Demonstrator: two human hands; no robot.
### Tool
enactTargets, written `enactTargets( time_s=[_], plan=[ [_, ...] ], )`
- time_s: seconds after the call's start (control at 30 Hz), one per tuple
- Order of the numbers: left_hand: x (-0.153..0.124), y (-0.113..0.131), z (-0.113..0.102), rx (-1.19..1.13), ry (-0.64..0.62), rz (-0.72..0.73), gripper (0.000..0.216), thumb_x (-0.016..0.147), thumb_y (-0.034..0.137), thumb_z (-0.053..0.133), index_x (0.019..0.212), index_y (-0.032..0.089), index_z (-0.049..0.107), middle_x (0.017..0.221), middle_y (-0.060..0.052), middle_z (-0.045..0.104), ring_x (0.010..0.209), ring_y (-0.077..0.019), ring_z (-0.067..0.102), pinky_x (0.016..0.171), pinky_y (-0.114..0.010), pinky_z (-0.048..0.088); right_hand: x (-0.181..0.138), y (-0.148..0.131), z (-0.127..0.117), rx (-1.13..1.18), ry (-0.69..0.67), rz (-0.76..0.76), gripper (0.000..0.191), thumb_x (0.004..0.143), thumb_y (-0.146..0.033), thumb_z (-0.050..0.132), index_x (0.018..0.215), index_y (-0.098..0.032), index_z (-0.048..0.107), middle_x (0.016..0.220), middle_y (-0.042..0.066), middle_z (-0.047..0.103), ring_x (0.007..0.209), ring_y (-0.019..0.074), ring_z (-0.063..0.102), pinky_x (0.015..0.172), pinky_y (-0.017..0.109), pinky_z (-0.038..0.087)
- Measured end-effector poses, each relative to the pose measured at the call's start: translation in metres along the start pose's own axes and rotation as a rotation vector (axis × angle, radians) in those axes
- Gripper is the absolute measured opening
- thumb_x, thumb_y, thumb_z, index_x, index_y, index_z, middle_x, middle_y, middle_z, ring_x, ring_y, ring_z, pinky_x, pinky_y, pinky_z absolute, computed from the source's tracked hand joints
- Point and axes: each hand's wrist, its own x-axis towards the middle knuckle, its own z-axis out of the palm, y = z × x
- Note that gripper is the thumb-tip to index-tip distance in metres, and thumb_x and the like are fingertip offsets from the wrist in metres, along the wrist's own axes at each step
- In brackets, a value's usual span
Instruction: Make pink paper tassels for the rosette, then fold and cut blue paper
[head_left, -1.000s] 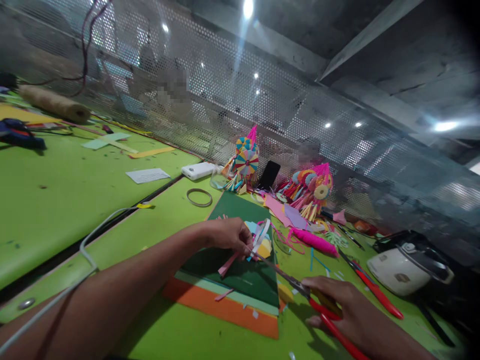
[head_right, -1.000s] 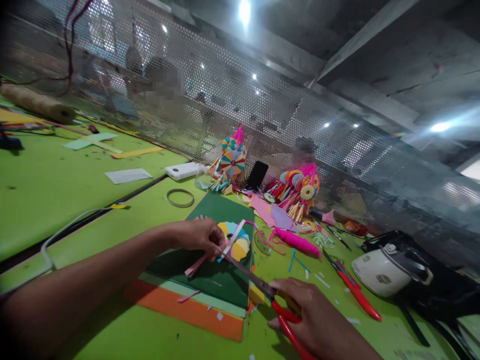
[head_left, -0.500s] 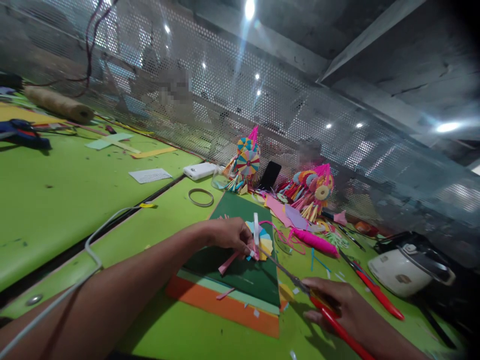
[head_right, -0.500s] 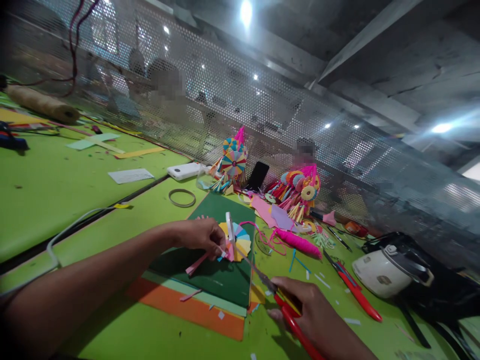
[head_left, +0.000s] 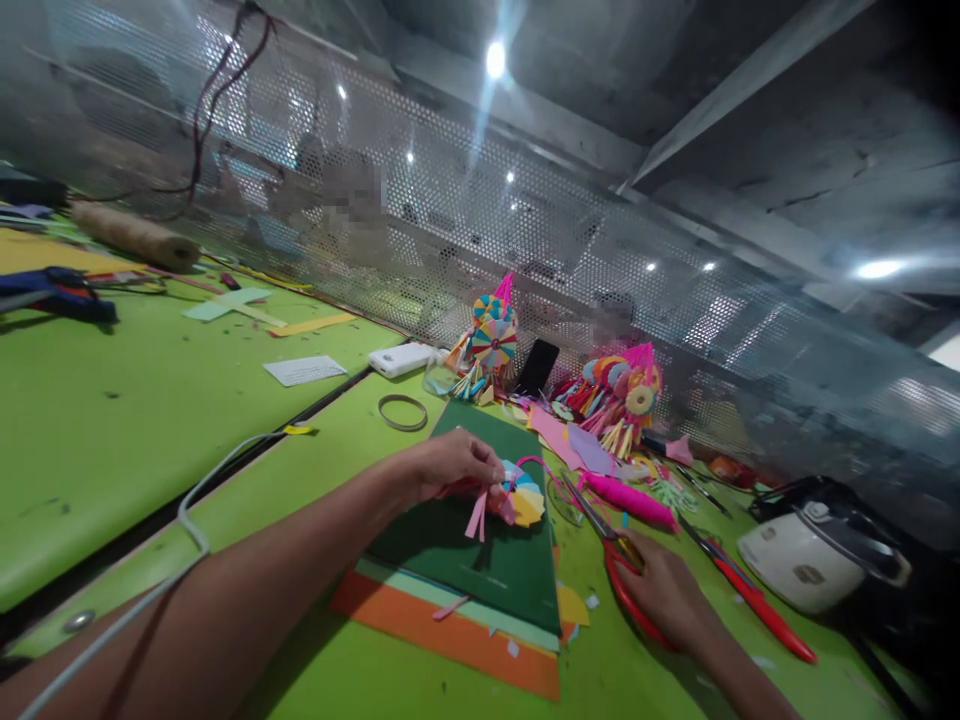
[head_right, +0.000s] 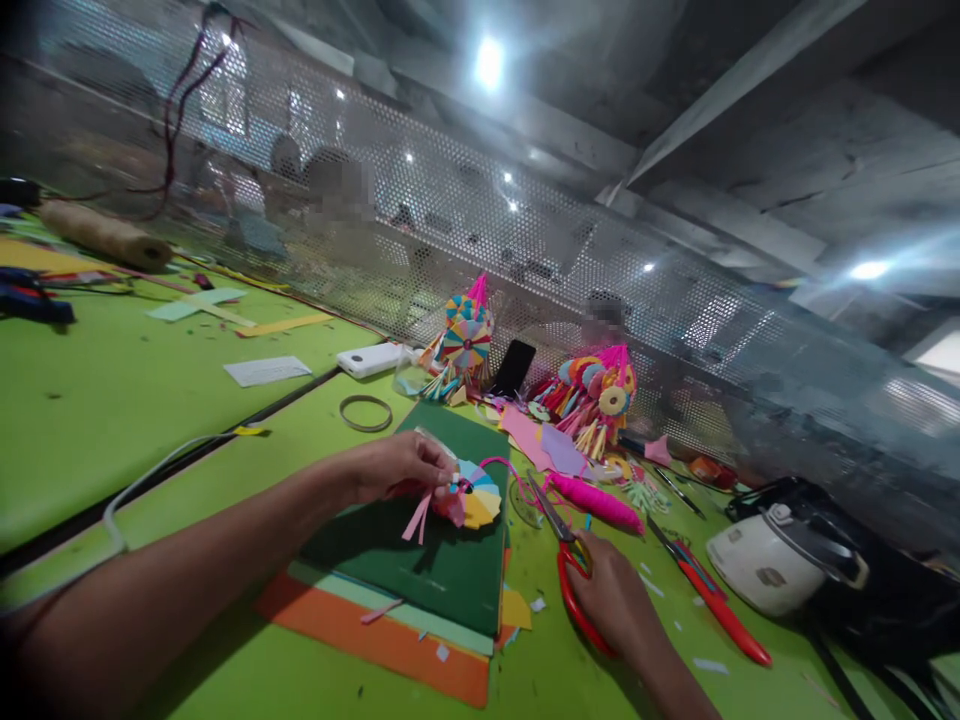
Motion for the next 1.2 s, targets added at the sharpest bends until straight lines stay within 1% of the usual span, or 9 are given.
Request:
enactTargets(
  time_s=[0.07,0.13,0.17,0.27,0.37,0.47,0.6,0.77,1.2],
  plan=[
    [-0.001,0.001,0.004,-0.029,-0.047,-0.020,0.025,0.054,0.029,0.080,0.057,0.009,0.065,0.059,-0.006,0.066,0.052,-0.0110,0.057,0.054,-0.022,0.043,-0.003,0.000,0.000,-0.040,0.045,-0.045,0.041,0.084,-0.035,0.047,0.116,-0.014,0.060,0.110,0.014,0.065,0.102,0.0299,0.059,0.088,0.042,0.045],
    [-0.002,0.001,0.007,-0.020,-0.067,-0.044,0.023,0.055,0.028,0.079,0.055,0.010,0.065,0.057,-0.005,0.066,0.050,-0.0103,0.057,0.052,-0.021,0.042,-0.007,-0.013,-0.007,-0.056,0.138,-0.111,0.034,0.085,-0.035,0.050,0.108,-0.015,0.064,0.102,0.014,0.065,0.098,0.0303,0.058,0.087,0.044,0.044],
    [-0.001,0.001,0.008,-0.009,-0.071,-0.060,0.022,0.056,0.027,0.078,0.055,0.010,0.065,0.056,-0.005,0.066,0.050,-0.0101,0.057,0.051,-0.020,0.041,-0.008,-0.024,-0.013,-0.042,0.192,-0.160,0.029,0.085,-0.035,0.051,0.102,-0.016,0.065,0.098,0.013,0.065,0.096,0.0299,0.057,0.086,0.045,0.044],
    [0.001,-0.003,0.010,0.000,-0.081,-0.096,0.017,0.056,0.023,0.077,0.054,0.010,0.065,0.054,-0.004,0.065,0.050,-0.0098,0.056,0.049,-0.018,0.039,-0.008,-0.072,-0.030,0.176,0.337,-0.395,0.021,0.089,-0.028,0.049,0.103,-0.018,0.061,0.101,0.011,0.062,0.100,0.0250,0.054,0.088,0.041,0.043],
    [0.003,-0.007,0.010,0.031,-0.085,-0.098,0.012,0.055,0.018,0.074,0.053,0.010,0.065,0.053,-0.003,0.065,0.046,-0.0086,0.053,0.045,-0.018,0.037,0.000,-0.120,-0.037,0.299,0.377,-0.629,0.015,0.090,-0.021,0.050,0.100,-0.019,0.061,0.094,0.008,0.061,0.092,0.0219,0.054,0.083,0.038,0.044],
    [0.003,-0.006,0.010,0.054,-0.064,-0.102,0.009,0.055,0.017,0.071,0.053,0.010,0.065,0.051,-0.003,0.064,0.044,-0.0083,0.050,0.043,-0.018,0.034,0.010,-0.146,-0.033,0.235,0.362,-0.705,0.012,0.089,-0.016,0.050,0.092,-0.018,0.061,0.088,0.008,0.059,0.086,0.0217,0.051,0.075,0.037,0.043],
    [0.002,-0.004,0.009,0.044,-0.036,-0.131,0.004,0.052,0.013,0.068,0.052,0.012,0.064,0.047,0.000,0.061,0.041,-0.0081,0.048,0.040,-0.018,0.032,0.021,-0.148,-0.027,0.205,0.315,-0.738,0.013,0.090,-0.015,0.048,0.084,-0.017,0.060,0.080,0.007,0.057,0.081,0.0204,0.050,0.069,0.033,0.041],
    [0.003,-0.006,0.007,-0.086,-0.032,-0.170,0.005,0.050,0.012,0.069,0.050,0.012,0.063,0.048,-0.002,0.063,0.047,-0.0123,0.056,0.048,-0.020,0.043,0.029,-0.141,-0.025,0.259,0.263,-0.780,0.013,0.091,-0.015,0.047,0.086,-0.017,0.059,0.080,0.006,0.057,0.080,0.0194,0.049,0.068,0.031,0.039],
    [0.007,-0.011,0.006,-0.066,0.022,-0.248,0.005,0.045,0.007,0.062,0.048,0.011,0.062,0.044,0.000,0.061,0.043,-0.0128,0.055,0.044,-0.020,0.045,0.031,-0.137,-0.013,0.335,0.268,-0.897,0.016,0.089,-0.008,0.045,0.091,-0.017,0.059,0.080,0.007,0.057,0.078,0.0196,0.049,0.067,0.032,0.039]
  ],
)
